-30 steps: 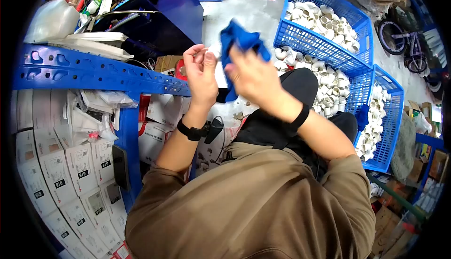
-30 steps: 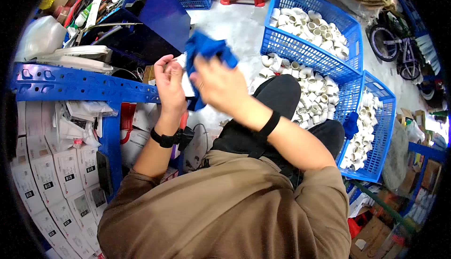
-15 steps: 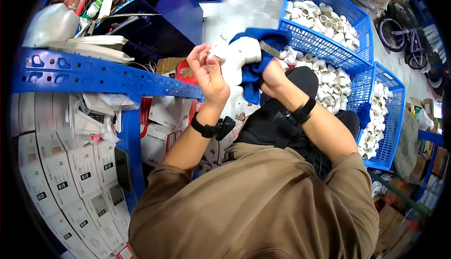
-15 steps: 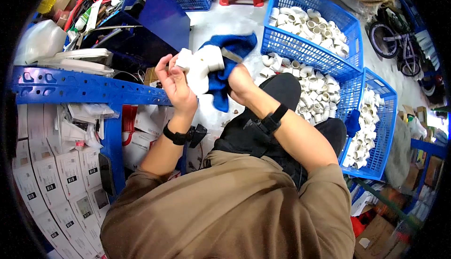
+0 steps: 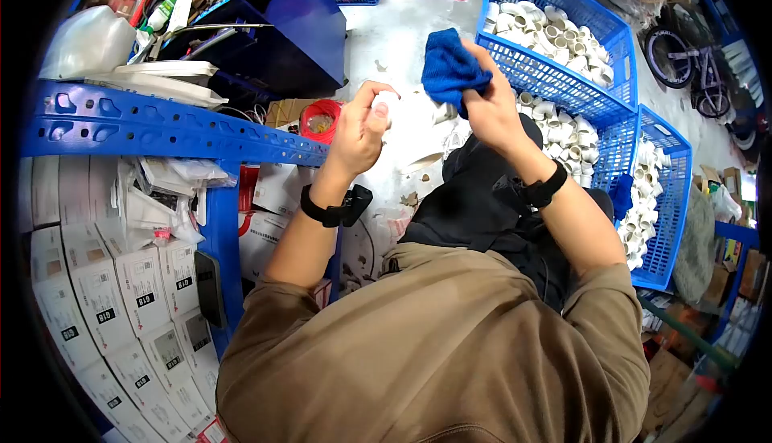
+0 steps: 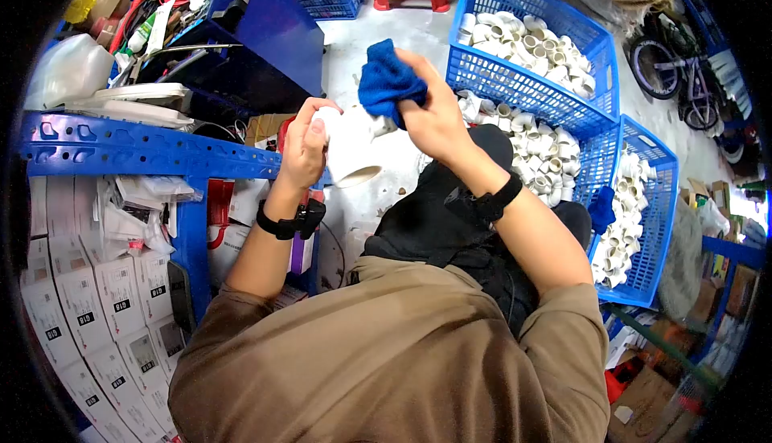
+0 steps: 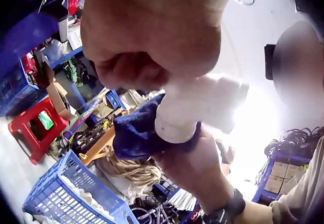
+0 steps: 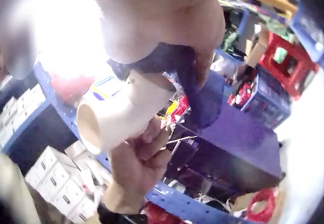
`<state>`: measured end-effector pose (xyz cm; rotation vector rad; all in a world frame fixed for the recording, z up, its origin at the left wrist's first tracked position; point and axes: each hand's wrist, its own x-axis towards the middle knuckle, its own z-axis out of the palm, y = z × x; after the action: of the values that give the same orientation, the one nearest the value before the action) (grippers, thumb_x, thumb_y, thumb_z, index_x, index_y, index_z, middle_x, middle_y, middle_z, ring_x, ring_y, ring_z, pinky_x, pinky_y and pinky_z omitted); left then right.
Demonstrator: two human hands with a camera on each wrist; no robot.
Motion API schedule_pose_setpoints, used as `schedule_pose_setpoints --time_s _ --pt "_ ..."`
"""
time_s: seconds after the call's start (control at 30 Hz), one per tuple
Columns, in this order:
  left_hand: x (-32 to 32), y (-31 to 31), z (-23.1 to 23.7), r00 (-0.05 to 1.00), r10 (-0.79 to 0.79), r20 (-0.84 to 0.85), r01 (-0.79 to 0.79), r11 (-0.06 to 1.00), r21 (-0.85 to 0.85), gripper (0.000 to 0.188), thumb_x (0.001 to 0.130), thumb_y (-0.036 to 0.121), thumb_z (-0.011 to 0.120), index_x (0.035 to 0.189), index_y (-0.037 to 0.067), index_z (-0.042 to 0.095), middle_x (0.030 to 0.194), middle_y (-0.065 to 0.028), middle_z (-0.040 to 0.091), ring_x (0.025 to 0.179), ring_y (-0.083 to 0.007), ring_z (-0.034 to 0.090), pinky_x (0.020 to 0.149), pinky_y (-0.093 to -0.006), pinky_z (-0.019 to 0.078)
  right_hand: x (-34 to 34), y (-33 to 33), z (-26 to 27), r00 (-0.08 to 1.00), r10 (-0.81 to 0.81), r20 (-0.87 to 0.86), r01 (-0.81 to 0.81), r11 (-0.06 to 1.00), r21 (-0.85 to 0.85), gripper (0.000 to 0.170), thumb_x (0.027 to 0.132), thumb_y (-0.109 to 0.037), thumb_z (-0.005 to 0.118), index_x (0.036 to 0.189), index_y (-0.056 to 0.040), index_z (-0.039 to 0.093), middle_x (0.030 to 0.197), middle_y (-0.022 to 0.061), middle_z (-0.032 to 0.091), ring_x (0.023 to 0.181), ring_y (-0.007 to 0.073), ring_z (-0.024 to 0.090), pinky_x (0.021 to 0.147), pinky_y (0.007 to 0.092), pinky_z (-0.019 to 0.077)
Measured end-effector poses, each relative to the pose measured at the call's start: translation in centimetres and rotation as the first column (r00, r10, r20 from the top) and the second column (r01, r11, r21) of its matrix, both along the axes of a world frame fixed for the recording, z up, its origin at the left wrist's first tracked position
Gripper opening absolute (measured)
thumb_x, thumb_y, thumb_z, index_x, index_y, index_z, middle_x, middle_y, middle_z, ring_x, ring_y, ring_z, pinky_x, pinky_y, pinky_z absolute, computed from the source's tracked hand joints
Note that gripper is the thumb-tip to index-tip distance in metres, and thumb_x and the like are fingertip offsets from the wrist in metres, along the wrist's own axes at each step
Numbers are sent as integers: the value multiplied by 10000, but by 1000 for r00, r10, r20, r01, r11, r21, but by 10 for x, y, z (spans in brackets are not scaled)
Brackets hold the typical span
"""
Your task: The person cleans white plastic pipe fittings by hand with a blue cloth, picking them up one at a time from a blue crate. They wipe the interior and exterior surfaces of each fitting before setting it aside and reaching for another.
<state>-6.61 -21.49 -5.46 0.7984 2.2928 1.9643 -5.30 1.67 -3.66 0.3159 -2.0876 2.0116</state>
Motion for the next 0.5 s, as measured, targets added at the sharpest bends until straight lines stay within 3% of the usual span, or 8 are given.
schedule_pose_setpoints --time_s 0.07,0.1,0.17,0.2,0.3,0.37,0.43,0.5 --pt "-2 -5 1 985 96 -141 -106 992 -67 428 1025 393 496 1103 -26 544 619 -63 513 545 -152 503 519 -324 393 -1 9 3 919 88 -385 32 956 293 608 726 92 545 1322 -27 558 1295 213 545 1240 378 541 1067 368 415" --pt "0 0 8 986 94 -141 -105 992 -68 428 1025 393 496 1103 -26 544 619 -63 513 545 -152 503 519 -324 393 7 9 20 911 162 -378 -25 939 343 574 744 34 591 1311 -46 580 1343 214 539 1257 412 526 1087 428 403" --pt "5 12 22 923 196 -331 -277 936 -217 464 1031 434 474 1074 -24 527 645 -135 559 565 -290 586 536 -402 429 14 2 35 833 341 -435 4 783 622 570 753 -69 659 1317 -62 582 1398 223 511 1301 423 495 1099 495 387" --pt "3 13 15 930 226 -289 -290 936 -201 474 1039 443 455 1044 -27 515 686 -198 583 621 -405 612 573 -445 458 24 -6 36 869 343 -357 -8 731 683 619 746 -170 720 1342 -92 572 1437 233 483 1335 426 467 1103 543 370" --pt "7 24 12 909 390 -149 -409 902 -140 486 1046 446 451 1031 -33 526 713 -182 611 643 -320 626 609 -416 475 42 -25 22 903 222 -367 49 797 603 635 720 -202 784 1309 -114 563 1380 250 489 1319 464 461 1084 542 401" --pt "12 30 4 873 485 -53 -487 859 -156 507 1046 463 443 1000 -34 532 747 -181 609 695 -272 613 660 -417 469 45 -22 14 834 272 -481 138 740 658 467 698 -125 751 1144 -115 614 1355 201 508 1307 420 481 1068 524 427" --pt "5 29 -12 872 486 60 -476 870 -131 520 1057 452 414 919 -32 544 748 -180 602 664 -264 573 644 -429 445 49 -20 3 732 359 -579 271 626 731 413 704 -88 707 1105 -148 632 1359 162 516 1307 406 483 1053 522 447" --pt "-3 24 -22 911 326 252 -307 945 -113 502 1082 439 355 1050 18 627 868 -49 632 796 -117 611 714 -292 510 49 -20 -3 741 359 -568 278 606 746 404 719 -62 672 1102 -184 632 1360 127 525 1304 385 487 1022 517 479"
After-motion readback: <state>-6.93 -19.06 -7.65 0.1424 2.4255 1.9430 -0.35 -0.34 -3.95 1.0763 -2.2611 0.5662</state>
